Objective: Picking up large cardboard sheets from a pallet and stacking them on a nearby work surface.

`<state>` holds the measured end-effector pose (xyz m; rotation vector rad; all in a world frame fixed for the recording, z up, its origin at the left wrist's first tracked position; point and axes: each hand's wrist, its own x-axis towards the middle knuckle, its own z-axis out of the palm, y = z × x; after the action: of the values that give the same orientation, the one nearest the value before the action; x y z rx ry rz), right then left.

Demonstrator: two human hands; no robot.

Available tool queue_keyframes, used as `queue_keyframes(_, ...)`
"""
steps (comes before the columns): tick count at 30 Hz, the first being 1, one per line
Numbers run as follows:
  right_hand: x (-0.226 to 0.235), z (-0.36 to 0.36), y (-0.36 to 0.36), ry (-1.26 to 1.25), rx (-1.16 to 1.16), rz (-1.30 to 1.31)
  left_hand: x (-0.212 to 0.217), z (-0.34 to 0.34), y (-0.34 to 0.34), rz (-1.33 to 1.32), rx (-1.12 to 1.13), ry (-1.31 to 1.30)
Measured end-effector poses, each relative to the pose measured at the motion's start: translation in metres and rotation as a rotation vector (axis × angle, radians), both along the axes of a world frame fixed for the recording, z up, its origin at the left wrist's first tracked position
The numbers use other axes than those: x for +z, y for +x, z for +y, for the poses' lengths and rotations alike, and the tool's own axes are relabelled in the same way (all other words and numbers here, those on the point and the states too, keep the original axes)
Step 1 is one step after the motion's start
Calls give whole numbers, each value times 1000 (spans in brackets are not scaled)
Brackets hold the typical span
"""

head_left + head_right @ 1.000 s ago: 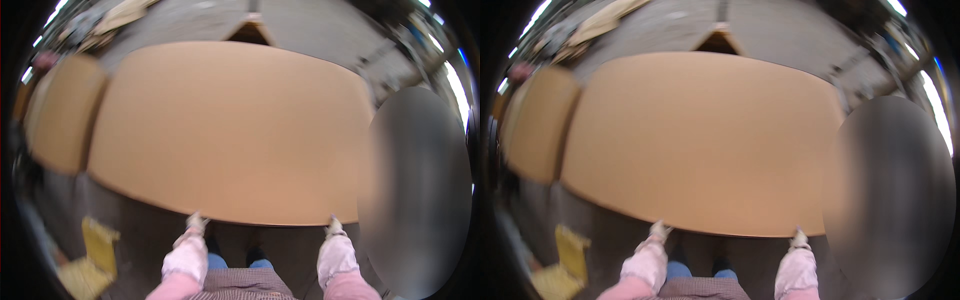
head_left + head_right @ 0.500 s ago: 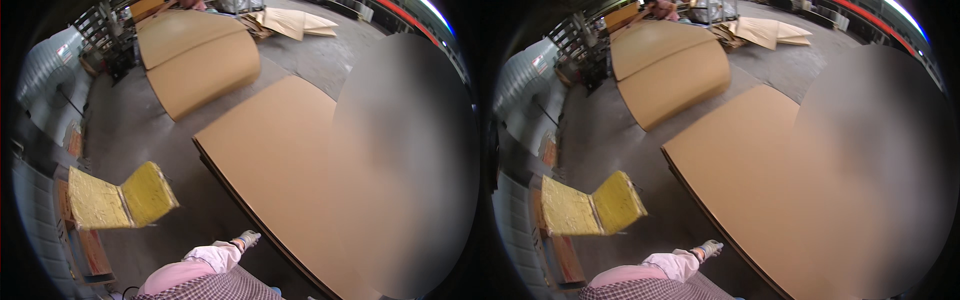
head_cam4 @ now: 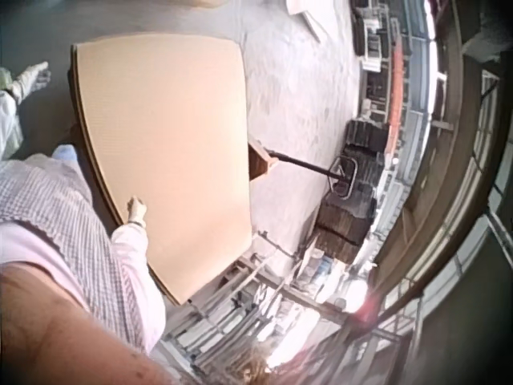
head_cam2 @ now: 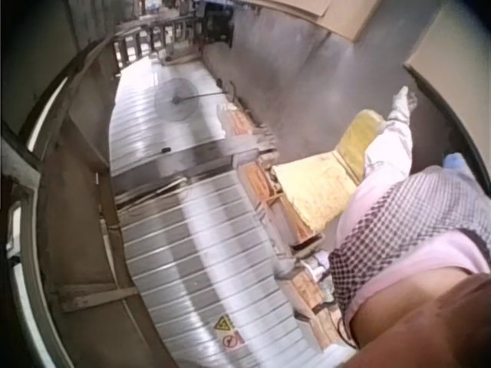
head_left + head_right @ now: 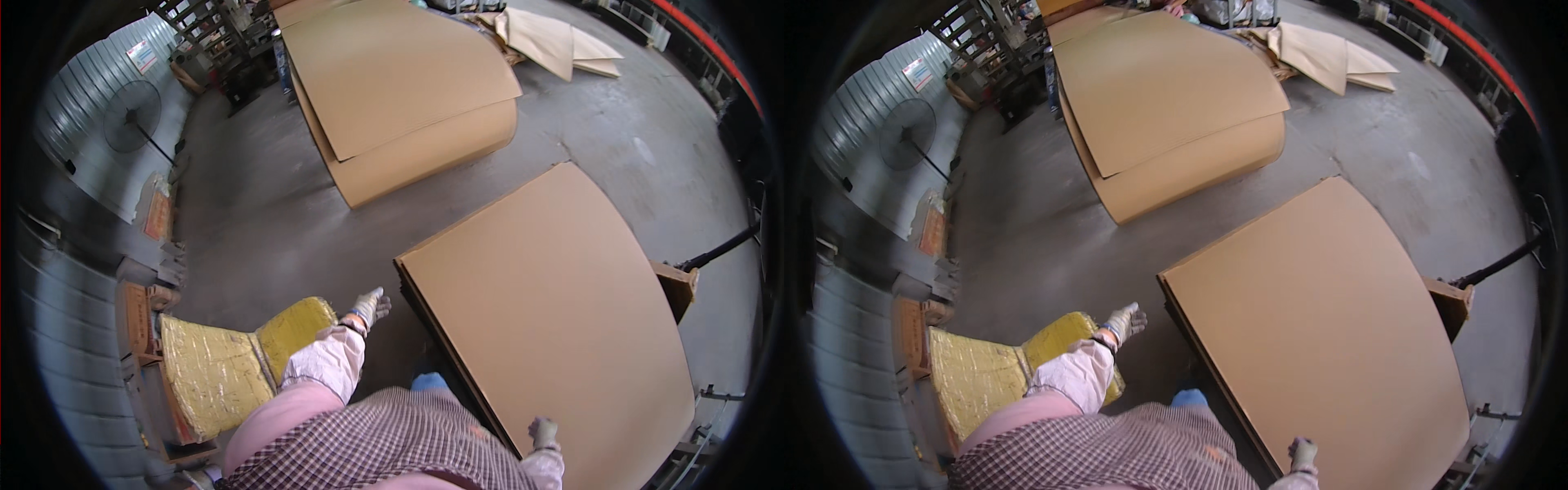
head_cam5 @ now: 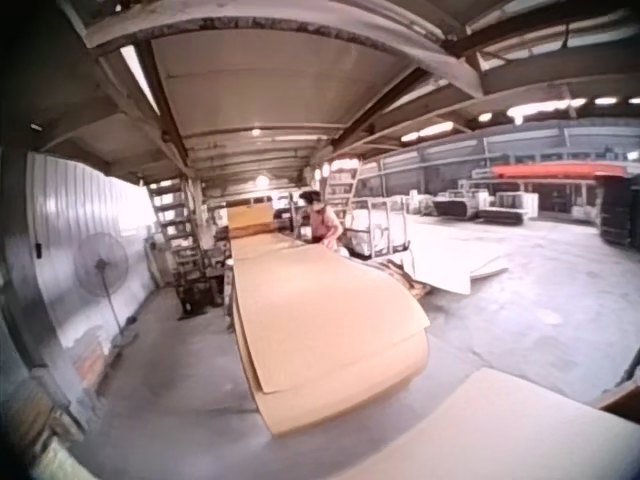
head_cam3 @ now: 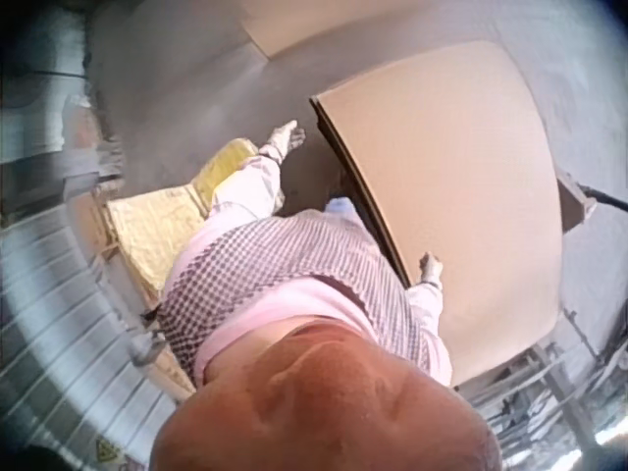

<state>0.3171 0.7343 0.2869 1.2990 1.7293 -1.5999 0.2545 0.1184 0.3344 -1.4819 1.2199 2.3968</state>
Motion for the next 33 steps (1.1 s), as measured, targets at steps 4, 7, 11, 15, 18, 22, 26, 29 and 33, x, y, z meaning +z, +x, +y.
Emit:
queue_keyframes(4, -42, -61, -88, -76, 85, 18, 10, -72, -26, -19, 73, -32)
queue_keyframes(7, -3, -162, -161, -91, 203, 156, 12, -129, -24, -19, 156, -79)
queue_keyframes(11, 36, -248, -210, -68, 407, 238, 32, -178, -70, -51, 205, -93)
queue_keyframes(15, 26, -259, -212, 28, 385, 190, 8, -247, -121, -84, 214, -107)
queue_keyframes(18, 20, -235, -184, 114, 219, 2, 12, -290, -175, -180, 171, -238)
queue_keyframes(22, 9, -212, -116, 83, -36, -182, -51, -418, -247, -285, -11, -293)
queue_keyframes(26, 49, -357, -111, 325, 1, -307, -89, -508, -310, -239, 206, -512)
queue_keyframes(29, 44, -451, -101, 88, 66, -297, -85, -512, -360, -74, 266, -484)
queue_keyframes(33, 55, -564, -154, 70, 327, -204, -52, -540, -371, 28, 179, 303)
